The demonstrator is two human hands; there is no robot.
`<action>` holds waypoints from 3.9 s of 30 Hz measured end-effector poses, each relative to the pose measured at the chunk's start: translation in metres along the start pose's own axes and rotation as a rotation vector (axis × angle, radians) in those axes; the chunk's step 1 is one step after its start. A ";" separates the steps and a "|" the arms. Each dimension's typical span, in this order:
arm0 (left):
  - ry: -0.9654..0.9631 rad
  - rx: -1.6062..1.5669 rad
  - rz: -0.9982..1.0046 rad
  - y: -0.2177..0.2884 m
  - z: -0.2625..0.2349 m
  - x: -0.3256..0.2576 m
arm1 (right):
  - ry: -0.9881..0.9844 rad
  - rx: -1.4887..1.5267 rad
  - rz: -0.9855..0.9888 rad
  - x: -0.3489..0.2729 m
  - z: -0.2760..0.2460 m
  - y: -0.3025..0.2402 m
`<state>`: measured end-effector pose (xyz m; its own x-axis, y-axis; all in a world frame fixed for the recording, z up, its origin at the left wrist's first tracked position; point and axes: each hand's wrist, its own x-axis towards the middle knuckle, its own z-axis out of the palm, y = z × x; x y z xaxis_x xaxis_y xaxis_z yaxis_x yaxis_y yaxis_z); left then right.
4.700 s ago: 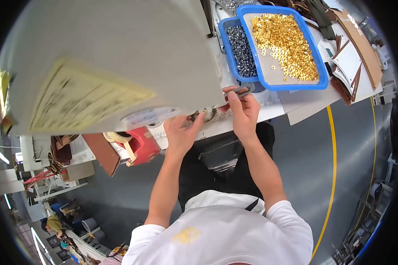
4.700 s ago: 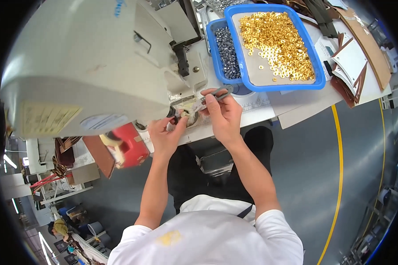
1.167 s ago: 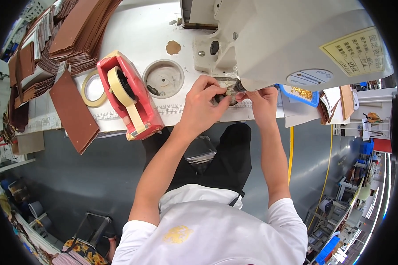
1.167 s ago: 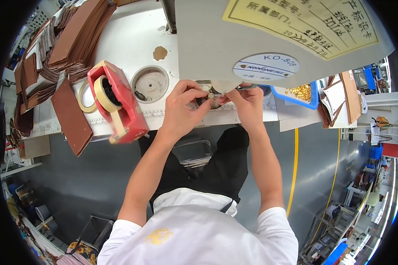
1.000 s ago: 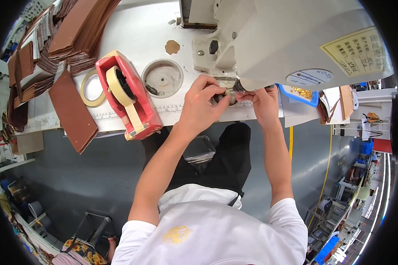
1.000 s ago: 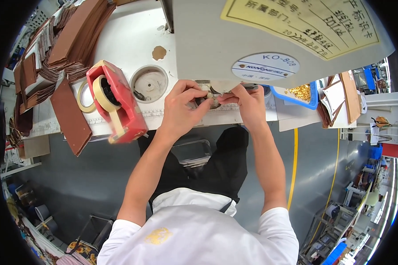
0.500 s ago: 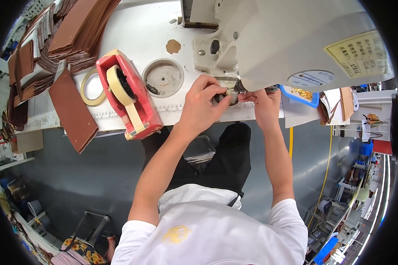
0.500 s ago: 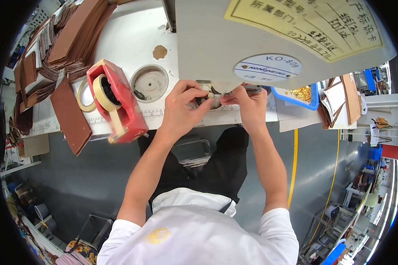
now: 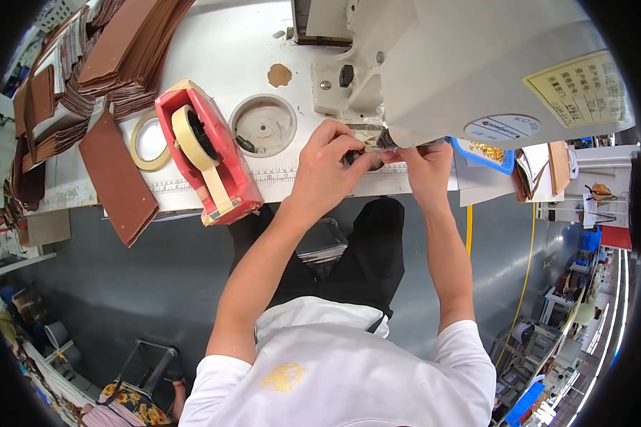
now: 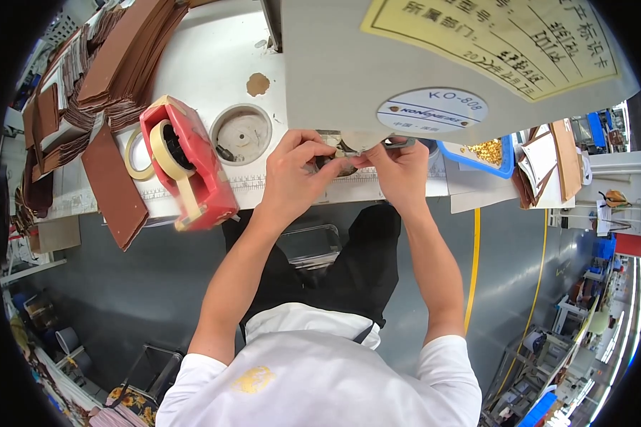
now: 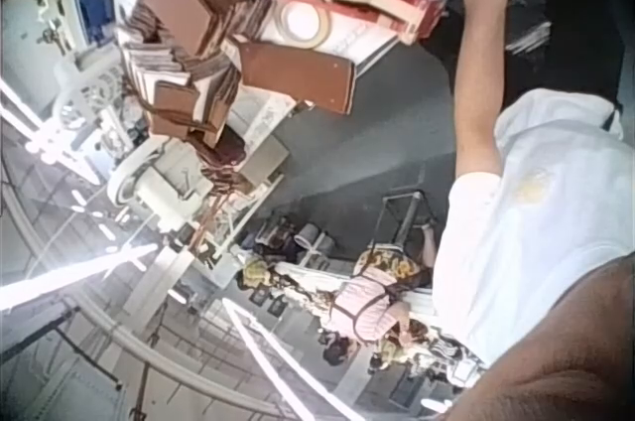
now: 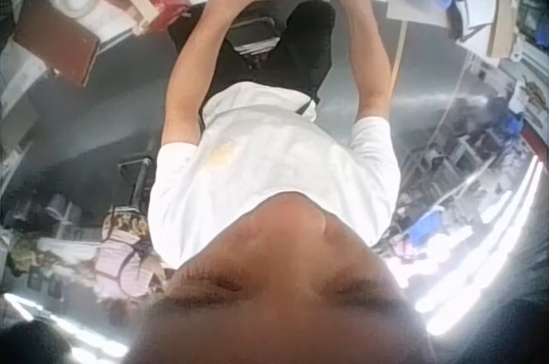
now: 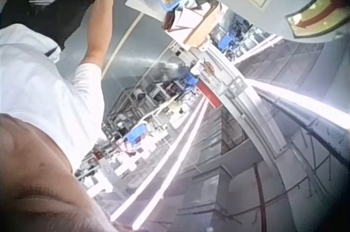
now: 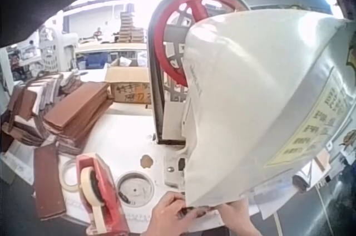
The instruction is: Attaching metal grommets to leather strips using a punch machine and managing a tape dispenser.
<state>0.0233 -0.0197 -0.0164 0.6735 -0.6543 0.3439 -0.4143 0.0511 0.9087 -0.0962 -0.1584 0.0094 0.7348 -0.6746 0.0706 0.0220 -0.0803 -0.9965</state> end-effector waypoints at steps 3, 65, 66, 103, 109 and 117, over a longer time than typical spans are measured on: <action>0.000 -0.007 0.024 -0.002 0.001 0.000 | -0.050 -0.004 -0.063 -0.002 -0.003 0.006; 0.162 0.339 0.445 -0.008 0.017 -0.011 | -0.027 0.258 -0.045 0.012 -0.004 0.012; 0.155 0.393 0.486 -0.008 0.015 -0.010 | -0.010 0.268 -0.036 0.012 -0.002 0.009; 0.179 0.492 0.522 -0.004 0.012 -0.004 | -0.039 0.166 -0.151 0.016 -0.010 0.016; 0.141 0.537 0.453 -0.005 0.010 -0.009 | 0.019 0.107 -0.017 0.012 -0.007 0.001; 0.157 0.523 0.486 -0.005 -0.001 -0.012 | -0.012 0.056 -0.051 0.002 -0.007 0.003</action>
<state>0.0181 -0.0114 -0.0249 0.4026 -0.5314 0.7454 -0.9006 -0.0842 0.4264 -0.0993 -0.1655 0.0066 0.7399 -0.6617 0.1211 0.0970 -0.0731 -0.9926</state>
